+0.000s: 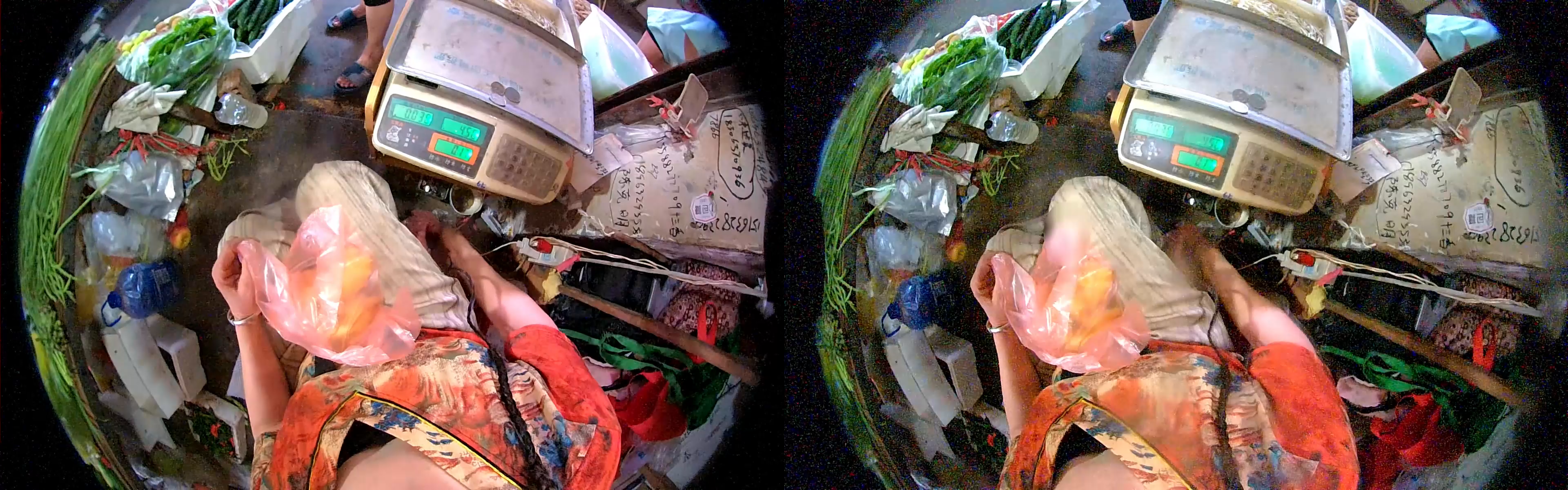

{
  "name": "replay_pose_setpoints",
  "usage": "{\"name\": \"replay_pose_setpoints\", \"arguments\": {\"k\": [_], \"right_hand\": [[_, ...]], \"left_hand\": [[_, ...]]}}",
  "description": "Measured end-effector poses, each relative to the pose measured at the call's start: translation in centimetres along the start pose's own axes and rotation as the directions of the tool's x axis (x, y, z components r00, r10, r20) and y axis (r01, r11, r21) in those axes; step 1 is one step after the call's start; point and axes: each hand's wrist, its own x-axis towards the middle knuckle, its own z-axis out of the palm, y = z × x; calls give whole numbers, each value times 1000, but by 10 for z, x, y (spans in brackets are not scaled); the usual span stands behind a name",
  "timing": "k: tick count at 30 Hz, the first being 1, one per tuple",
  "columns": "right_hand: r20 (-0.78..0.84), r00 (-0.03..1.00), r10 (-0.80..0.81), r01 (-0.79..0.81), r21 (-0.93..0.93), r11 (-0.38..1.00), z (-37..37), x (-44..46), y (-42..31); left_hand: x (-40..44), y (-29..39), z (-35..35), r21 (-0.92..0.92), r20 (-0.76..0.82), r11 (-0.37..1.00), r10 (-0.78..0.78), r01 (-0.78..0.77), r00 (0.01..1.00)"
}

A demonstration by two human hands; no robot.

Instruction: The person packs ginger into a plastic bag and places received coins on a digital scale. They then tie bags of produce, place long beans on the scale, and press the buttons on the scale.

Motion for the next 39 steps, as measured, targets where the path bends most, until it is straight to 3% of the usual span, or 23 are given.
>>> {"name": "replay_pose_setpoints", "arguments": {"k": [3,9,16,19,21,23,25,27,29,31,33,35,36,37,39], "right_hand": [[-19,999,-32,32,44,999,-4,27,-11],[-32,997,-74,78,166,983,-9,62,-43],[182,979,-91,43,254,966,16,-3,-38],[242,964,-109,83,115,990,10,-10,-26],[279,953,-120,135,-37,990,6,-2,-23],[315,943,-111,158,-130,979,6,-11,-28],[207,911,-356,408,-328,852,60,-90,-66],[385,833,-398,533,-363,764,84,-135,-88],[650,644,-402,725,-353,591,110,-181,-99],[868,392,-305,918,-346,194,142,-222,-108],[950,257,-178,964,-264,-17,162,-235,-98],[975,123,-184,908,-185,-375,166,-228,-82],[964,126,-233,924,-200,-326,164,-218,-74],[949,148,-278,938,-224,-266,162,-210,-71],[873,417,-253,905,-373,202,167,-225,-86]], "left_hand": [[1,12,9,19,-33,996,89,-88,996],[0,10,7,6,-30,999,41,-41,999],[0,16,7,23,-37,999,-35,36,999],[2,20,10,57,-39,998,-31,33,999],[2,21,15,-78,-66,993,-99,93,993],[4,25,12,-88,-64,988,-135,129,989],[2,43,10,-175,-46,961,-226,215,973],[-5,49,2,-208,-87,966,-174,153,981],[-9,80,7,-295,-59,943,-180,155,982],[-14,99,10,-244,-125,953,-212,177,969],[-24,112,10,-173,-171,967,-216,187,961],[-29,113,3,-84,-212,989,-134,118,968],[-32,122,-2,1,-194,991,-130,133,972],[-35,129,-1,-50,-220,994,-106,98,970],[-38,150,-5,-186,-220,975,-161,120,962]]}}
